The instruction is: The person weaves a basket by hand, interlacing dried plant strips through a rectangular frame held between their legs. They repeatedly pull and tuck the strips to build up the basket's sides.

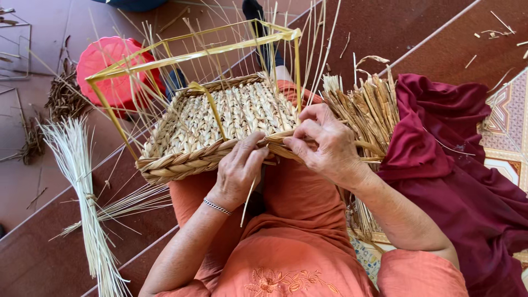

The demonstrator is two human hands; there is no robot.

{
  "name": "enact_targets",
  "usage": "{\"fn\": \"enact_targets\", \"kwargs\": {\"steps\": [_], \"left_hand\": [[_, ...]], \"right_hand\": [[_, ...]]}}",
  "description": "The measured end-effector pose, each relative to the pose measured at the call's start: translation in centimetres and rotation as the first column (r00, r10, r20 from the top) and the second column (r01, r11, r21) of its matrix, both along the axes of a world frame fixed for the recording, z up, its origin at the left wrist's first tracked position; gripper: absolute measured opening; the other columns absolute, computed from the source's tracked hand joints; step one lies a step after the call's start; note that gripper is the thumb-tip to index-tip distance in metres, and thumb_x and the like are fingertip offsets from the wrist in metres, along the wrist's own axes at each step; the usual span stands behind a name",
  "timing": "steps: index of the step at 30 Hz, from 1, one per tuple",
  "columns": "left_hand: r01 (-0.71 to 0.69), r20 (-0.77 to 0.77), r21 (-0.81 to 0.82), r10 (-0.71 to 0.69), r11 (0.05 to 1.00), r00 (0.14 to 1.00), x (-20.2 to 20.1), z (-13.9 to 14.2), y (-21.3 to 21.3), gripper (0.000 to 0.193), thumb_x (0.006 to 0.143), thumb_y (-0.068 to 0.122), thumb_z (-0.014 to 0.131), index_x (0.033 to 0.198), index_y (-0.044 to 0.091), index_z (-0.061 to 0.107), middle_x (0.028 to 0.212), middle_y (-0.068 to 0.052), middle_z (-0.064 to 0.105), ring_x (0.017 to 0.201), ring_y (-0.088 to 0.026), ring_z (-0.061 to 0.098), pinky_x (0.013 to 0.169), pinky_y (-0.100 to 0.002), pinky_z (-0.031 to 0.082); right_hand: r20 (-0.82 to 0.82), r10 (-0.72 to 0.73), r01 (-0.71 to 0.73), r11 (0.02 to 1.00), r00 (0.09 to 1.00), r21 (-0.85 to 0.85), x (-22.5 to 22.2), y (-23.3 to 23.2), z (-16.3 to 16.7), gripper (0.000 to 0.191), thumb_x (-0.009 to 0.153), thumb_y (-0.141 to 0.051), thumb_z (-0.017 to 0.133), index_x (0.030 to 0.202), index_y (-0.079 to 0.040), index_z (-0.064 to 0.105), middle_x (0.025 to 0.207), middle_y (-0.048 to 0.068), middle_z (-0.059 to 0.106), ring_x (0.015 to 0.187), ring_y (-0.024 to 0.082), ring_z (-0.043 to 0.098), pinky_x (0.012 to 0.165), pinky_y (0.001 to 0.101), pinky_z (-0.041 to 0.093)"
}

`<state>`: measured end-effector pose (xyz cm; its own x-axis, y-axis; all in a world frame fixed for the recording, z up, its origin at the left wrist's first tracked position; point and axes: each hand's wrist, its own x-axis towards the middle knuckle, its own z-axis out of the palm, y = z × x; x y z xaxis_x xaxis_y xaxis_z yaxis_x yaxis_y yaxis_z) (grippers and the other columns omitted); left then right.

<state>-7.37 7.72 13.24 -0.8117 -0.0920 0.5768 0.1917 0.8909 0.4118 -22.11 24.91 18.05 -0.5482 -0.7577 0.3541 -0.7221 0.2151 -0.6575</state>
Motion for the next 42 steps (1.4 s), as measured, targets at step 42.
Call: {"fn": "enact_targets", "kwargs": {"steps": [42], "left_hand": [[0.139, 0.294, 0.432, -0.285, 0.891, 0.912, -4.3, 2.1, -1.4, 0.051, 0.087, 0.001, 0.062, 0.138, -0.002, 0.058, 0.129, -0.023, 0.067, 0.116, -0.038, 0.066, 0.100, -0.043, 0.053]], "right_hand": [[-0.107, 0.013, 0.016, 0.965, 0.994, 0.263, -1.7, 3.5, -0.4, 0.012, 0.094, -0.012, 0.072, 0.102, -0.003, 0.072, 0.093, 0.013, 0.075, 0.076, 0.024, 0.073, 0.068, 0.0344, 0.058]]}}
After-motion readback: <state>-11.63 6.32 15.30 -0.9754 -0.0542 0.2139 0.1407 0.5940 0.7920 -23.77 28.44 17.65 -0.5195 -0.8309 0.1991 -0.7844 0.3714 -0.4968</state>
